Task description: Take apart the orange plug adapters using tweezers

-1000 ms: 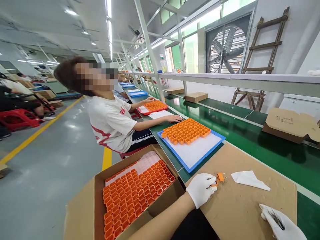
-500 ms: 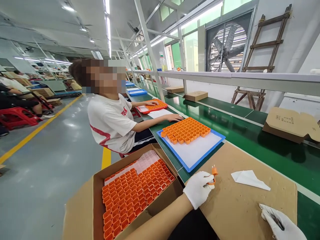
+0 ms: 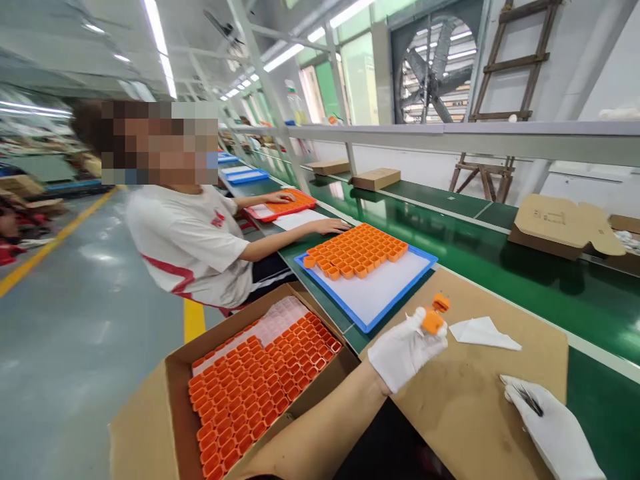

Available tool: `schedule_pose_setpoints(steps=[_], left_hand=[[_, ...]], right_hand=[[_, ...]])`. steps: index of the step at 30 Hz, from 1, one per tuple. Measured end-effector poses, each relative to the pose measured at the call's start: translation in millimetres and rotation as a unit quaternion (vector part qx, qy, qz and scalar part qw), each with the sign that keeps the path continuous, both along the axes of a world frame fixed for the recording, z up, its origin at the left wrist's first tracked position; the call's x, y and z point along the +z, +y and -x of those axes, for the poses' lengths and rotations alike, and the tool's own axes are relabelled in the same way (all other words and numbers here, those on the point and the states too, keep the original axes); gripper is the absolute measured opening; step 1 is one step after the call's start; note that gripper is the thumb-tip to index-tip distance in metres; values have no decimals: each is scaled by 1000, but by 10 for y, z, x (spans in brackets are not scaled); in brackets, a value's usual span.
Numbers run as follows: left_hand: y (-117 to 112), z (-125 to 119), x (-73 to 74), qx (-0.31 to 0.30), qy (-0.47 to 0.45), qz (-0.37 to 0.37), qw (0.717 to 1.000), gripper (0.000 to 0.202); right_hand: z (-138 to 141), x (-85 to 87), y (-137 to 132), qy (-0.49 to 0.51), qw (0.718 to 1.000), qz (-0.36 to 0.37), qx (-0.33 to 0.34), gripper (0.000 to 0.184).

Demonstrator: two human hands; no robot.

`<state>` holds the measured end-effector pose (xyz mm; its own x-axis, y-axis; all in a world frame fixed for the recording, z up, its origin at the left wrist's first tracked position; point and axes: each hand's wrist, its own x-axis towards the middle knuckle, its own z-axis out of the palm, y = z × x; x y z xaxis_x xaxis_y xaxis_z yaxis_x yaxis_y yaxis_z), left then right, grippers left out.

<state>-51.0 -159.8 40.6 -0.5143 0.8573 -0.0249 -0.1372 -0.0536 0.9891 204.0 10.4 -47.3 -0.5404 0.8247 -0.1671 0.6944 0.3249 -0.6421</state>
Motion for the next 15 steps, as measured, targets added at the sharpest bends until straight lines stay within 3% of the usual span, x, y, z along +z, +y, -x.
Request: schedule_pose_setpoints(steps=[1,3,6,11,15], left_hand=[[18,-36,103,-9,-42,-15,999,54],[30,-86,278,-7,-237,-61,970,36],[16,-116,447,-23,-377,-67,923,23],[-17,-205,572,-61,-444,-65,892,21],[-44,-261,608,-54,-420,-60,904,22]], right_hand=[[17,32,-27,17,1000,-4,3,44],[60,91,-73,42,999,-4,7,41],[111,128,-104,66,998,-7,2,38],[107,126,-120,81,997,-10,-9,35],[109,139,-138,88,996,-9,-9,33]])
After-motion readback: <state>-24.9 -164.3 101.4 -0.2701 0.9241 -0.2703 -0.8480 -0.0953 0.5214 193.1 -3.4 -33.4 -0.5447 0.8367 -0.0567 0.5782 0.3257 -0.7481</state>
